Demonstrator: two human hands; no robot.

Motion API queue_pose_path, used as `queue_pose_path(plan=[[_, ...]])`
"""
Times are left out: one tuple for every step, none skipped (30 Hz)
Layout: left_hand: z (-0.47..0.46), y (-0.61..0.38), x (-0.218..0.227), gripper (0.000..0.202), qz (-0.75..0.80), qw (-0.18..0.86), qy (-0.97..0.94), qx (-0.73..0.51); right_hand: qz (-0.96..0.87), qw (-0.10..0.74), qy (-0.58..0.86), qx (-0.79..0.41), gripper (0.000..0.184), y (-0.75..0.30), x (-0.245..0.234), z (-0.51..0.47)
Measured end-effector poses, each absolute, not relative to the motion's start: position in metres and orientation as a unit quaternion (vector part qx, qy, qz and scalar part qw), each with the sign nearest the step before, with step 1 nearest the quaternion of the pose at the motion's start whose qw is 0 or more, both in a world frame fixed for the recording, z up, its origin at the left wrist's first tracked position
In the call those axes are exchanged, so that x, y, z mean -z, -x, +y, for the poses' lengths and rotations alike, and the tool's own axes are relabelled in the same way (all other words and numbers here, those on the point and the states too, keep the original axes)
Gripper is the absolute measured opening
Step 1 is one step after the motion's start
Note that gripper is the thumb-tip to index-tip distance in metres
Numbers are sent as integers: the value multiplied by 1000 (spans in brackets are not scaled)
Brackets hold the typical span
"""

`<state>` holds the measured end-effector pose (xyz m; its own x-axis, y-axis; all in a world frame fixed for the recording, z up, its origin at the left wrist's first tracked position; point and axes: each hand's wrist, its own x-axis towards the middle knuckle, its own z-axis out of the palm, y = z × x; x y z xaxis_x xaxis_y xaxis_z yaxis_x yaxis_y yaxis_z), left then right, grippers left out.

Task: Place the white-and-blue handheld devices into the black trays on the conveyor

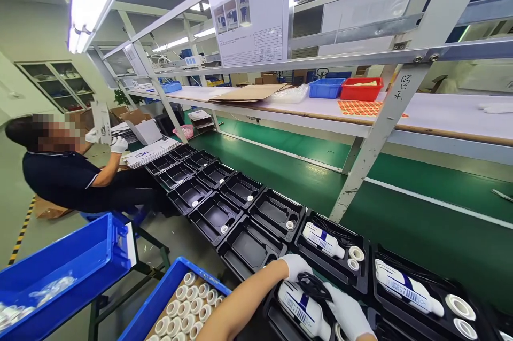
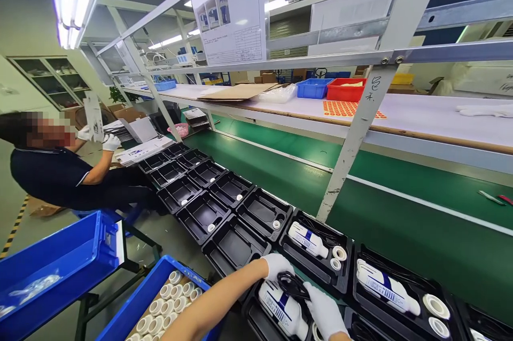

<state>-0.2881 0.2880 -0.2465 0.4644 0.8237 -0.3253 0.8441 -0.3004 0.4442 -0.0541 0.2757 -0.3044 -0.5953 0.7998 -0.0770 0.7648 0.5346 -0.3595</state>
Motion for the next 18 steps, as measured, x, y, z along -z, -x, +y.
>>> queue_pose_path(plan=[[289,293,245,28,502,279,-818,23,-874,36,452,-175,47,60,303,276],[289,298,244,34,492,269,-827,27,-872,31,458,-171,46,66,302,276],[287,301,243,39,490,253,-834,26,-869,25,465,-165,43,71,302,276],[284,304,242,43,495,228,-838,19,-866,21,474,-158,37,76,303,275],[279,305,242,44,503,198,-841,10,-862,21,482,-152,30,80,305,275],[272,305,243,41,508,168,-845,0,-860,22,488,-147,27,82,308,275],[266,304,245,35,504,139,-853,-4,-859,23,492,-142,29,83,311,275],[259,302,248,28,489,112,-865,-2,-858,25,494,-139,32,84,314,276],[254,299,251,22,467,89,-880,5,-858,25,494,-136,33,84,318,276],[250,297,254,20,442,69,-894,17,-859,24,494,-135,33,83,321,276],[248,296,257,20,420,52,-905,28,-859,21,493,-135,33,83,324,277],[248,296,260,19,407,37,-912,36,-861,19,490,-134,32,82,328,277],[250,296,263,18,400,24,-915,43,-864,19,485,-134,32,82,331,276],[253,296,265,15,399,18,-916,48,-868,21,479,-131,35,81,334,276],[257,296,267,11,399,16,-915,54,-872,25,471,-127,40,81,337,275],[261,295,269,7,400,15,-915,58,-877,29,463,-121,46,81,340,275],[265,293,272,5,403,18,-913,61,-882,32,455,-115,50,80,343,274],[268,289,274,7,410,22,-910,60,-887,34,449,-108,52,79,346,274]])
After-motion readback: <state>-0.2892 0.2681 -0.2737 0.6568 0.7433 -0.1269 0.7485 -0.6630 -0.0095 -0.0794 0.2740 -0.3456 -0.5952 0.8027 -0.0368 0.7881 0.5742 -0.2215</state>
